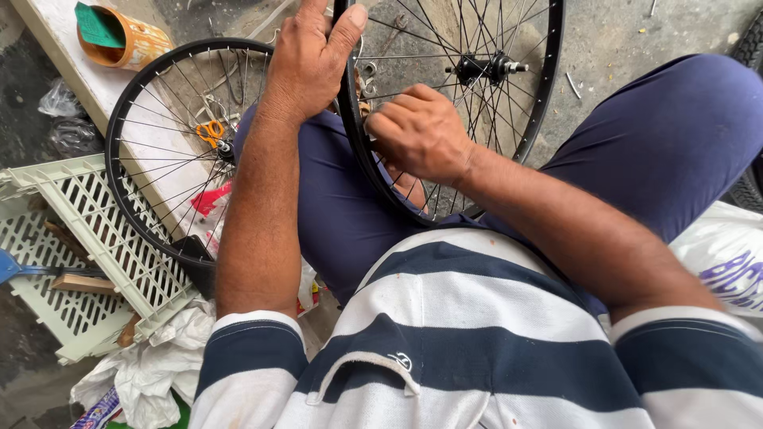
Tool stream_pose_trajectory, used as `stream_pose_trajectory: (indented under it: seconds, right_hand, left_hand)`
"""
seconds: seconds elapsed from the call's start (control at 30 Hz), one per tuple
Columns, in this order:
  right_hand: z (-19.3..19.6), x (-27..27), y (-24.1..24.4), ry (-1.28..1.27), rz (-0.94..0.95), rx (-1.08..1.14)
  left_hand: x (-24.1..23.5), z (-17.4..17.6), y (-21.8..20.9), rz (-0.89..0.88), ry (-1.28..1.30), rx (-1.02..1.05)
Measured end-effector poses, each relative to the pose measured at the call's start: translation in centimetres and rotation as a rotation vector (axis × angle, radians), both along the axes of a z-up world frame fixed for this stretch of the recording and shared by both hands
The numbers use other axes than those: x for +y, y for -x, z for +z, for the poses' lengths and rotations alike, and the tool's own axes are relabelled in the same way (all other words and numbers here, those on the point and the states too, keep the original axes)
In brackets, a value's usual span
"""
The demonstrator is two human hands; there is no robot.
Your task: The person sits on the ground and uses a small metal tool to tighten the spokes on a bicycle wheel. They rotate the wheel to access different spokes and continue the tightening process.
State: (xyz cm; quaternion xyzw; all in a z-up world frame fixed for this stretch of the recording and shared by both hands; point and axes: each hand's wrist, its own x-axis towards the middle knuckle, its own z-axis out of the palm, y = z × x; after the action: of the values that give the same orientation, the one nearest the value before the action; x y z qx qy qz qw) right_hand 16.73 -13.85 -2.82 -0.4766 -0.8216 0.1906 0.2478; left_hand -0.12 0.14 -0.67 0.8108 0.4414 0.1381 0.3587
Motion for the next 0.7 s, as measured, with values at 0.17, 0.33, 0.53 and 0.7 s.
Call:
stream_pose_trajectory:
  seconds: [0.17, 0.33, 0.53, 0.7]
  right_hand:
    - [-0.4, 1.6, 0.6, 0.389, -0.016, -0.097]
    - [-1.2, 1.1, 1.9, 0.152, -0.037, -0.285]
    - [-0.8, 3.6, -2.6, 0.872, 0.332, 0.718]
    - [-1.2, 2.1, -0.6, 0.513, 0.001, 0.309]
  left_hand:
    - [0.1, 0.4, -0.1, -0.011, 0.042, -0.024]
    - [-0.5, 0.3, 0.0, -0.128, -0.199, -0.239]
    - [-0.3, 0.6, -0.3, -0.021, 0.014, -0.116]
    - [-0.4, 0.3, 0.1, -0.031, -0.006, -0.122]
